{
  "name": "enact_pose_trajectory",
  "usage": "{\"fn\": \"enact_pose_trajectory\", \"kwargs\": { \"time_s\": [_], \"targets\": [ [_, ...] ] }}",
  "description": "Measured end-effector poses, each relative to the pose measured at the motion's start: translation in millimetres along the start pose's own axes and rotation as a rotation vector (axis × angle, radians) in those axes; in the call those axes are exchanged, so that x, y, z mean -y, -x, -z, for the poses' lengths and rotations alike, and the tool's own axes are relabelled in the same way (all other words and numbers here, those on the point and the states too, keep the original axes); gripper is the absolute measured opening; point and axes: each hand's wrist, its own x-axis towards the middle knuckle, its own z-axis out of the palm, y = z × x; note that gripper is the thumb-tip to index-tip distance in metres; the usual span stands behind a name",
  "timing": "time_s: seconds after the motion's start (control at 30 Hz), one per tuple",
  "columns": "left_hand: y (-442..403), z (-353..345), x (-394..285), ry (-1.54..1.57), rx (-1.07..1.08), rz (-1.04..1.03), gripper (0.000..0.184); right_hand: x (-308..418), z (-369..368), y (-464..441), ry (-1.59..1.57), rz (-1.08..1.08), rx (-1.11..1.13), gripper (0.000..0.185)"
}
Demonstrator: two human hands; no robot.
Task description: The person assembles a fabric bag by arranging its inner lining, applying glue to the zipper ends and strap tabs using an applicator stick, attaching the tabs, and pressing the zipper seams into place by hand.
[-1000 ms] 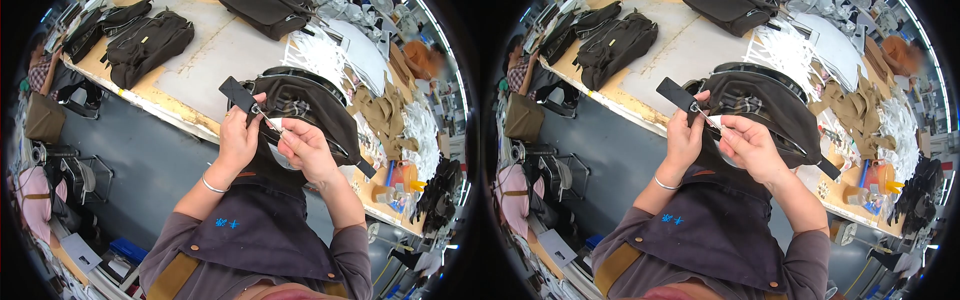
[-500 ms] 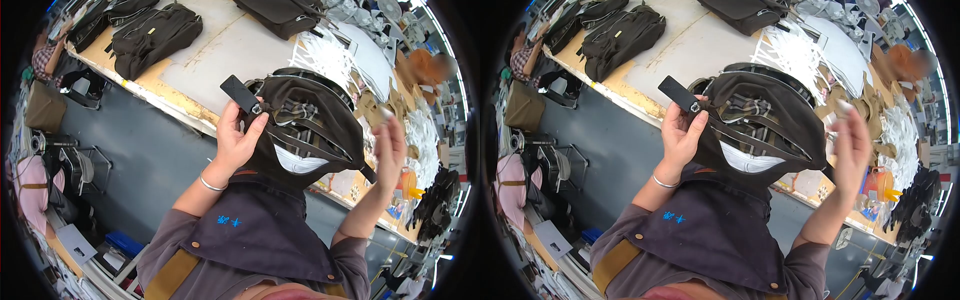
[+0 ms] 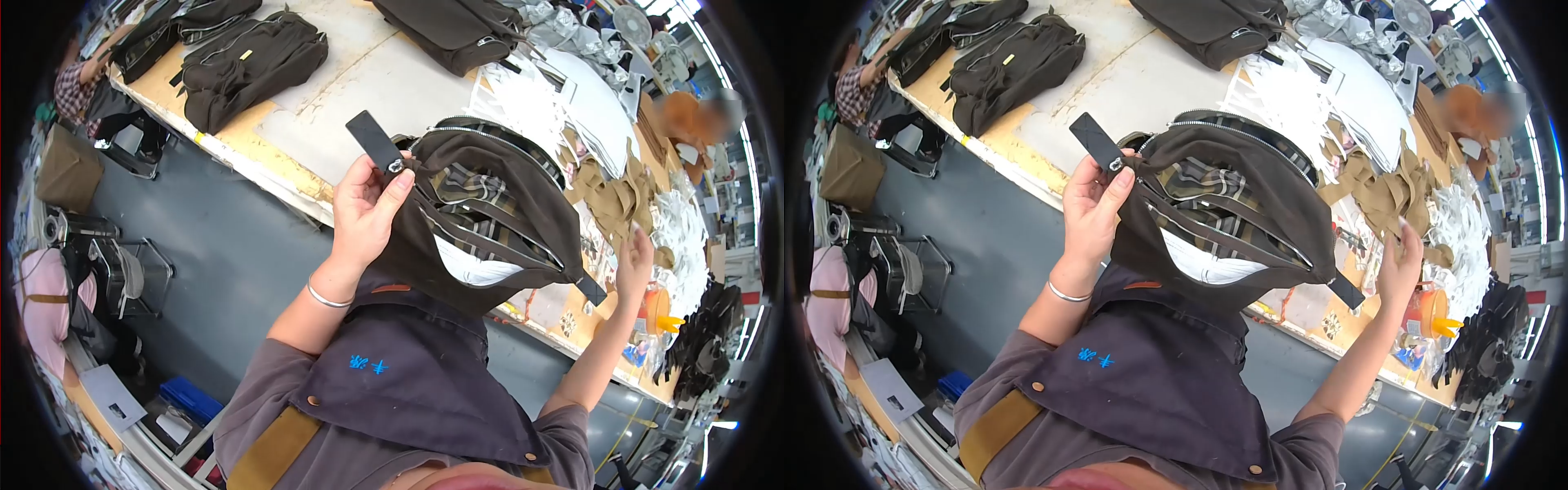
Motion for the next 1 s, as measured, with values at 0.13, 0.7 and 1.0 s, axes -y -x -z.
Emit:
{"fn": "enact_pose_trajectory", "kwargs": {
  "time_s": [0.13,0.7,1.0],
  "targets": [
    [-30,-20,-32,-0.035,0.205,-0.079,0.02,165,29,0,-0.265,0.483,0.083,0.042],
    [-111,-66,-40,-1.286,0.684,-0.615,0.065,198,-63,-84,-0.588,0.371,0.325,0.033],
    [-134,-97,-40,-1.372,1.05,-0.227,0.045,144,-94,-86,-0.564,0.116,0.727,0.028]
  ]
}}
